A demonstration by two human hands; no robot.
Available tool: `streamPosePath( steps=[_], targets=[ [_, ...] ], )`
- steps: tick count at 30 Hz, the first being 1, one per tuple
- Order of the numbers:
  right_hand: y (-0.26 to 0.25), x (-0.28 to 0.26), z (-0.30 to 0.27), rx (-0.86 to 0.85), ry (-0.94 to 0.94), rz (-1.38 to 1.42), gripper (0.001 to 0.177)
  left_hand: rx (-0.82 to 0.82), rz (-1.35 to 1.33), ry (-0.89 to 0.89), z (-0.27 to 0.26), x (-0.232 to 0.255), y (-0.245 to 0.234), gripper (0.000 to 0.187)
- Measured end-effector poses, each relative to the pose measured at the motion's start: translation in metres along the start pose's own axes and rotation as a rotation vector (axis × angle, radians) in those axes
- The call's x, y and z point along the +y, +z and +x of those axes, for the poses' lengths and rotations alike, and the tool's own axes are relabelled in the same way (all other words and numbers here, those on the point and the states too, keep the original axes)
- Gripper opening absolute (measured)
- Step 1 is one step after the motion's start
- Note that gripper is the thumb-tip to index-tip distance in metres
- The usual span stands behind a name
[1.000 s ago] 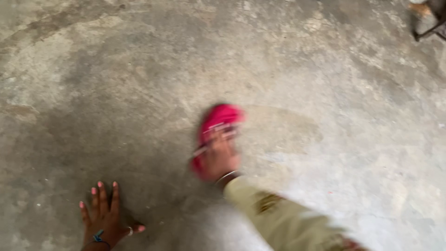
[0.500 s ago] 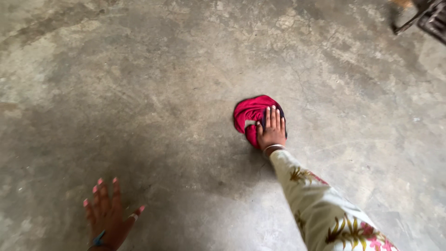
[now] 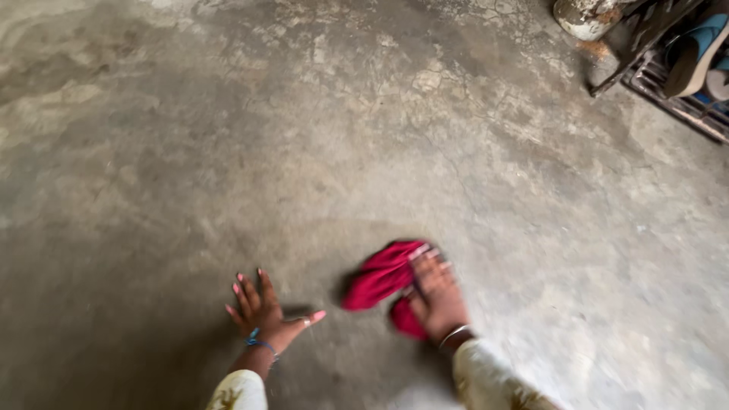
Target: The person wipes the concrete floor by hand with a red cloth, then rinses and wrings the cloth in a bucket of water before continuing to wipe another section of the floor.
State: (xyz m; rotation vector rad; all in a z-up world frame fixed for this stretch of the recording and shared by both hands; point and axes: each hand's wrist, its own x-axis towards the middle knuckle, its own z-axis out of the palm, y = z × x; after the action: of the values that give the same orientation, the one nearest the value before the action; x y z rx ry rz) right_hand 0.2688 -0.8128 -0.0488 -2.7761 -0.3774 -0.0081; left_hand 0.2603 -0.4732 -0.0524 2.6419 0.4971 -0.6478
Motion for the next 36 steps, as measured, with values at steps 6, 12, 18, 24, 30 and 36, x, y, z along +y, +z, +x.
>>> streamPosePath(
  steps=[6, 12, 18, 24, 30, 36],
  targets=[
    [0.056, 0.104, 0.139, 0.398, 0.579, -0.282, 0.081, -0.172, 0.003, -0.225, 0.007, 0.041, -0.012, 0.176],
    [0.085, -0.100, 0.200, 0.260, 0.099, -0.053, 0.068, -0.233, 0.048, -0.274, 0.007, 0.046, -0.019, 0.175],
    [0.026, -0.175, 0.217, -0.259, -0.413, 0.111, 0.075, -0.258, 0.139, -0.308, 0.008, 0.047, -0.014, 0.171],
    [0.001, 0.009, 0.302, -0.138, 0.234, -0.208, 0.069, -0.296, 0.178, -0.312, 0.017, 0.044, -0.011, 0.178],
    [0.048, 0.036, 0.279, 0.276, 0.478, -0.351, 0.072, -0.105, 0.095, -0.276, 0.023, 0.031, 0.015, 0.180],
    [0.028, -0.074, 0.066, 0.096, 0.194, -0.058, 0.075, 0.284, -0.160, -0.097, 0.027, 0.016, 0.044, 0.181]
  ],
)
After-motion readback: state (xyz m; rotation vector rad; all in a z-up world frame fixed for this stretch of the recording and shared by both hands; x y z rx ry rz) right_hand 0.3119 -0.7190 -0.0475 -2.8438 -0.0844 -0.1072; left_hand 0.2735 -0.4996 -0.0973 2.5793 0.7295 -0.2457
